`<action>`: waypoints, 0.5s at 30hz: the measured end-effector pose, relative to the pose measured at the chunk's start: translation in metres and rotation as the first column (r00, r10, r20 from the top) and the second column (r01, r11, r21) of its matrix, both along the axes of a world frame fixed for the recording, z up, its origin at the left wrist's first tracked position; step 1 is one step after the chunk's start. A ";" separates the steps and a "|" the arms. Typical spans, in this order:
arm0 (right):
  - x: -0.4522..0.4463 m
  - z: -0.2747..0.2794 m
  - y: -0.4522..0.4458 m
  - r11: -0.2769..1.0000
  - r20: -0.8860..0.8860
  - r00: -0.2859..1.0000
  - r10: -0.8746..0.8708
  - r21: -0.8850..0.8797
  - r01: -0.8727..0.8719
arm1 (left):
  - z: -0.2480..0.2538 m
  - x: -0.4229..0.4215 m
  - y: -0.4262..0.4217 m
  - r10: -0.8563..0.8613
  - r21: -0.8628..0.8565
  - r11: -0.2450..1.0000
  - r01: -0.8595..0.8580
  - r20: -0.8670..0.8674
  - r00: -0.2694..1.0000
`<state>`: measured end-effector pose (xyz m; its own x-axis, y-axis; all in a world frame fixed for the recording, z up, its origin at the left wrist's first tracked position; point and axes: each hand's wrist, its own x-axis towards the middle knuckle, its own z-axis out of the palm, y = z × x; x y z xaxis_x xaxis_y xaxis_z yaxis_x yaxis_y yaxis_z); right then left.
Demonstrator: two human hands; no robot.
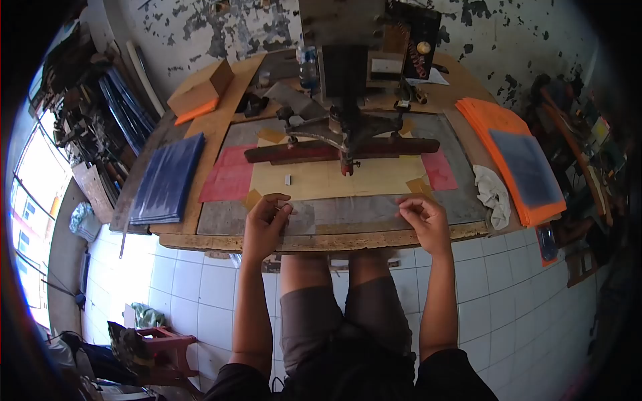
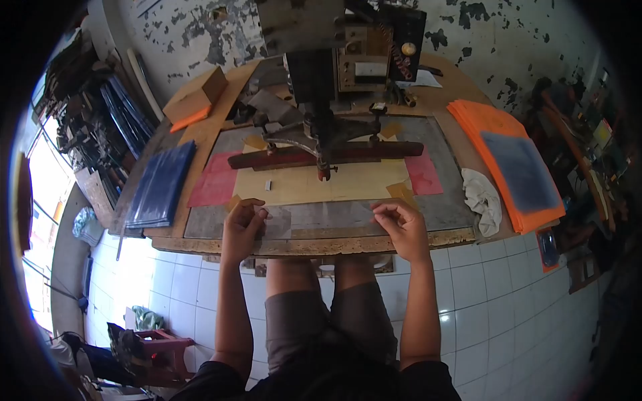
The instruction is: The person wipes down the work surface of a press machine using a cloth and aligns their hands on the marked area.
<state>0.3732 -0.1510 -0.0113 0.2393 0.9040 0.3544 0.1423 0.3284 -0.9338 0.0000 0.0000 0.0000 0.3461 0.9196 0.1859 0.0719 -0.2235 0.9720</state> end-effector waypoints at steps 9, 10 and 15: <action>-0.012 0.013 0.007 0.994 0.068 0.992 -0.107 0.013 0.106 | 0.008 0.004 0.001 0.018 0.093 0.996 -0.014 -0.040 0.999; -0.015 0.020 0.004 0.996 0.036 0.996 -0.086 -0.022 0.086 | 0.008 0.001 0.000 0.008 0.082 0.997 -0.006 -0.023 1.000; -0.011 0.026 -0.006 0.991 0.044 0.994 -0.099 -0.087 0.103 | -0.007 -0.006 0.003 0.006 0.052 0.999 -0.007 0.015 1.000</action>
<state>0.3627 -0.1570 0.0145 0.3184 0.9044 0.2841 0.2077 0.2259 -0.9518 -0.0062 0.0032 -0.0073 0.3367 0.9108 0.2390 0.0590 -0.2737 0.9600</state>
